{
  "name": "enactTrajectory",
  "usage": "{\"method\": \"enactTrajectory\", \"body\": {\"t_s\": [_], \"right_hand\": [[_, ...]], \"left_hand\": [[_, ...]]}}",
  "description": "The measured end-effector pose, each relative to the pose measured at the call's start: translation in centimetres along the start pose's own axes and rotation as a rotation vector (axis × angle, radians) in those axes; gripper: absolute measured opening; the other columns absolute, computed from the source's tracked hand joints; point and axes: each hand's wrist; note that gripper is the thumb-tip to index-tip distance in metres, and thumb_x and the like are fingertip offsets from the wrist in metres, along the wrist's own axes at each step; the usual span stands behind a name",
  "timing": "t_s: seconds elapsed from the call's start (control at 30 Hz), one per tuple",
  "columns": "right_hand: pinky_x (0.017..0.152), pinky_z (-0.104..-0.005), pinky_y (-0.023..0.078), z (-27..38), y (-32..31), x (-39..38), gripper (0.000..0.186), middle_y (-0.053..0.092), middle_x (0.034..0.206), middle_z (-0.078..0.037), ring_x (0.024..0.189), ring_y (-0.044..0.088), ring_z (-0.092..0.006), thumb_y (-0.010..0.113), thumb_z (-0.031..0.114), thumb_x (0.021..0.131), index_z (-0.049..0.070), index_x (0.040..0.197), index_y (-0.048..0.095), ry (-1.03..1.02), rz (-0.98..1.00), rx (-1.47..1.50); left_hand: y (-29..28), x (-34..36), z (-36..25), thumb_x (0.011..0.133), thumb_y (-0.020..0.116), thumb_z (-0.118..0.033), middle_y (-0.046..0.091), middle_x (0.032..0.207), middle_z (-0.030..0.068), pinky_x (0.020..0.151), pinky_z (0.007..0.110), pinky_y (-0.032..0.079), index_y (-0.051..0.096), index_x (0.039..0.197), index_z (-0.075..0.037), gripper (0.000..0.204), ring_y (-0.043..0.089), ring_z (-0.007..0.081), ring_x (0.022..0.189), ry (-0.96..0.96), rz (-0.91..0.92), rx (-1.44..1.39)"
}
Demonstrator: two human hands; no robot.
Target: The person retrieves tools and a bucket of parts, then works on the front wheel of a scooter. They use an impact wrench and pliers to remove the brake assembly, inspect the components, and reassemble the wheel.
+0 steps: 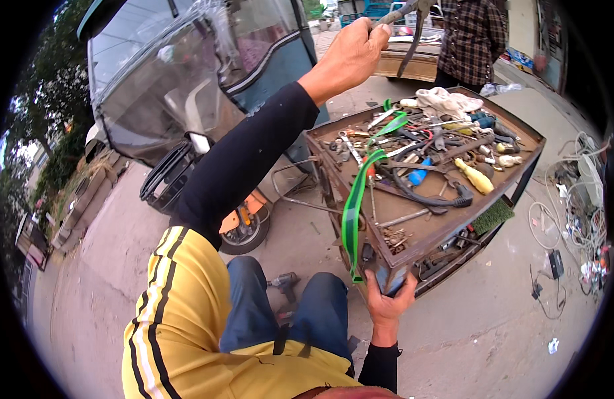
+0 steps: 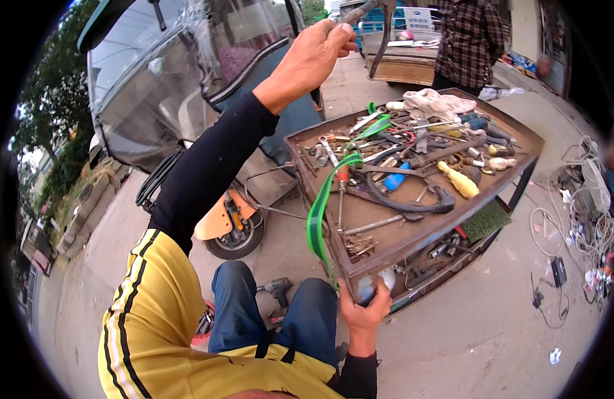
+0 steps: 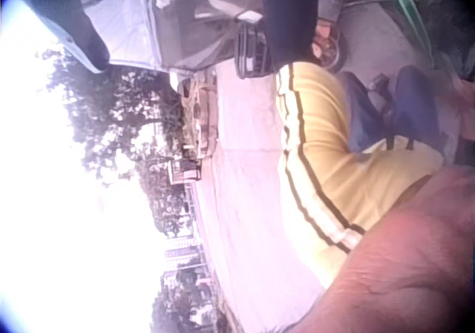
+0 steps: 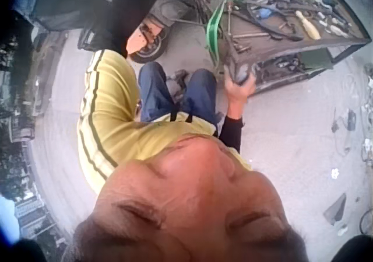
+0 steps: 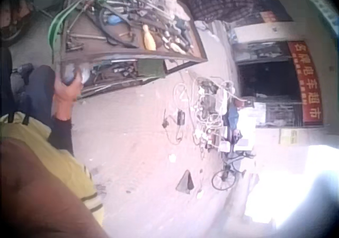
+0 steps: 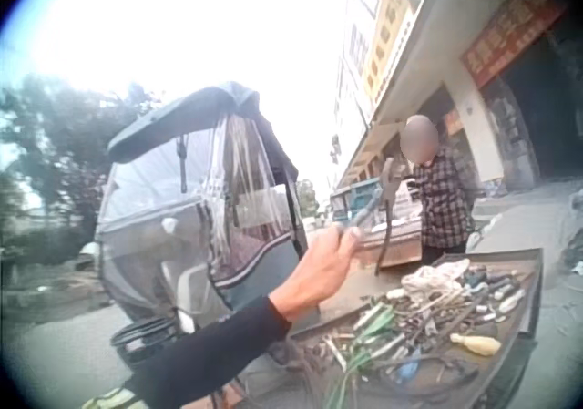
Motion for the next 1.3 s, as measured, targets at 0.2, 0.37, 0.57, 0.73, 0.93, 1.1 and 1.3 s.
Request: {"method": "enactTrajectory", "body": {"t_s": [0.2,0.37,0.57,0.73,0.93,1.1,1.3], "right_hand": [[0.094,-0.0399,0.051,0.1,1.0,-1.3,0.069,0.06,0.123,-0.018,0.108,0.062,-0.0278,0.089,0.005,0.08,-0.004,0.134,0.048,0.093,-0.011,0.18],[0.098,-0.0428,0.052,0.5,0.3,-1.0,0.069,0.06,0.129,-0.023,0.112,0.062,-0.0301,0.091,0.01,0.078,-0.009,0.131,0.05,0.361,-0.072,0.187],[0.086,-0.0378,0.056,-2.3,-1.3,-0.5,0.055,0.069,0.108,-0.018,0.093,0.065,-0.023,0.088,0.017,0.085,-0.008,0.124,0.058,0.138,-0.098,0.084],[0.066,-0.0426,0.048,3.6,0.2,0.9,0.049,0.061,0.083,-0.014,0.073,0.059,-0.0249,0.082,0.033,0.087,-0.006,0.104,0.059,0.019,-0.042,-0.143],[0.077,-0.0433,0.046,-1.7,-4.5,1.2,0.053,0.058,0.099,-0.016,0.088,0.057,-0.0264,0.079,0.033,0.089,-0.005,0.116,0.055,-0.075,0.078,-0.297],[0.089,-0.0439,0.045,-0.5,-2.2,1.1,0.058,0.055,0.115,-0.018,0.103,0.055,-0.028,0.077,0.033,0.092,-0.004,0.128,0.05,-0.104,0.075,-0.426],[0.103,-0.0447,0.043,0.2,-5.3,-2.2,0.065,0.051,0.134,-0.021,0.121,0.053,-0.0299,0.074,0.033,0.095,-0.002,0.142,0.044,-0.043,0.053,-0.598]], "left_hand": [[-12.4,-20.5,-6.0,0.111,0.045,-0.032,0.058,0.139,0.0296,0.11,0.045,0.048,0.055,0.131,0.011,0.049,0.062,0.035,0.127,-0.3,-0.157,-0.752],[-16.9,-39.8,-8.3,0.096,0.072,-0.034,0.042,0.148,0.0409,0.116,0.053,0.042,0.047,0.088,-0.009,0.036,0.049,0.0467,0.139,-0.729,-0.506,-0.972],[-19.4,-62.1,-8.1,0.1,0.067,-0.031,0.051,0.147,0.0319,0.108,0.05,0.051,0.058,0.096,-0.004,0.028,0.062,0.039,0.126,-1.062,-1.091,-0.737],[-21.8,-74.5,-0.5,0.101,0.052,-0.007,0.058,0.14,0.0229,0.105,0.043,0.054,0.058,0.125,0.006,0.028,0.067,0.0315,0.121,-1.408,-1.048,-0.61],[-22.2,-83.6,17.2,0.094,0.043,0.001,0.059,0.137,0.0163,0.104,0.037,0.05,0.045,0.148,0.004,0.054,0.062,0.0246,0.122,-1.442,-0.954,-0.789],[-22.6,-82.9,36.1,0.095,0.045,-0.005,0.061,0.136,0.0145,0.103,0.035,0.048,0.041,0.152,0.001,0.057,0.06,0.0221,0.121,-1.366,-0.868,-0.838],[-21.5,-82.8,46.7,0.094,0.045,-0.002,0.063,0.121,0.0092,0.1,0.036,0.05,0.043,0.149,0.003,0.055,0.062,0.0186,0.108,-1.263,-0.731,-0.936]]}}
Point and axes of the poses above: each hand's wrist, its own x-axis towards the middle knuckle, its own y-axis out of the palm, z = x × y
